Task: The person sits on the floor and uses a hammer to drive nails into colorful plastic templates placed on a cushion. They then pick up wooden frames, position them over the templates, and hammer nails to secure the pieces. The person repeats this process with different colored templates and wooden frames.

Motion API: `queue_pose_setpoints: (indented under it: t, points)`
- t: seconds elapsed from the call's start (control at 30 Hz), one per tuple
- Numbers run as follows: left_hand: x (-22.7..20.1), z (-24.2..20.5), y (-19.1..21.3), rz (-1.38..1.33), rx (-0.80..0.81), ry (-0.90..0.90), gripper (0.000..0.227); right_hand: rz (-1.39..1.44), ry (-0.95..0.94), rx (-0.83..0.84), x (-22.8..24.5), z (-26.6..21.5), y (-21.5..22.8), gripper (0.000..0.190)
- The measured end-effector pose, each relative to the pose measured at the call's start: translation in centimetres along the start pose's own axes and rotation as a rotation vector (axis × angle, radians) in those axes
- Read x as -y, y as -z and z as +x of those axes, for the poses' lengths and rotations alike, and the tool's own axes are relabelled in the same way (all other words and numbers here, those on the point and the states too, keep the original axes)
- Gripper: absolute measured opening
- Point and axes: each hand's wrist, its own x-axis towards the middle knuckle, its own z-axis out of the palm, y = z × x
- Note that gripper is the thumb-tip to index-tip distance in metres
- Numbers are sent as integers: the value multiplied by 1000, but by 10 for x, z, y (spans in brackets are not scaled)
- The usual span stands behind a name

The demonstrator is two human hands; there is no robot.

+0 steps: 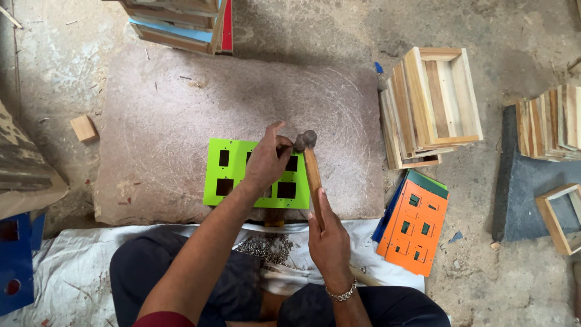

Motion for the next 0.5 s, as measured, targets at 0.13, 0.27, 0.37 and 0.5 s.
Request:
queue_pose_setpoints:
  t: [0.13, 0.27, 0.37, 0.5]
  points:
    - [-2, -3, 1, 12, 28, 107, 60, -5, -23, 3, -1, -1, -1, 60]
    - [-7, -1, 4, 21, 26, 88, 62, -139, -116, 106, 3, 0, 1, 62]
    - [-8, -1, 2, -17, 30, 118, 62, -71, -18, 16, 5, 0, 4, 61]
    - [-4, -2, 3, -17, 31, 159, 64, -104, -26, 4, 8, -1, 2, 60]
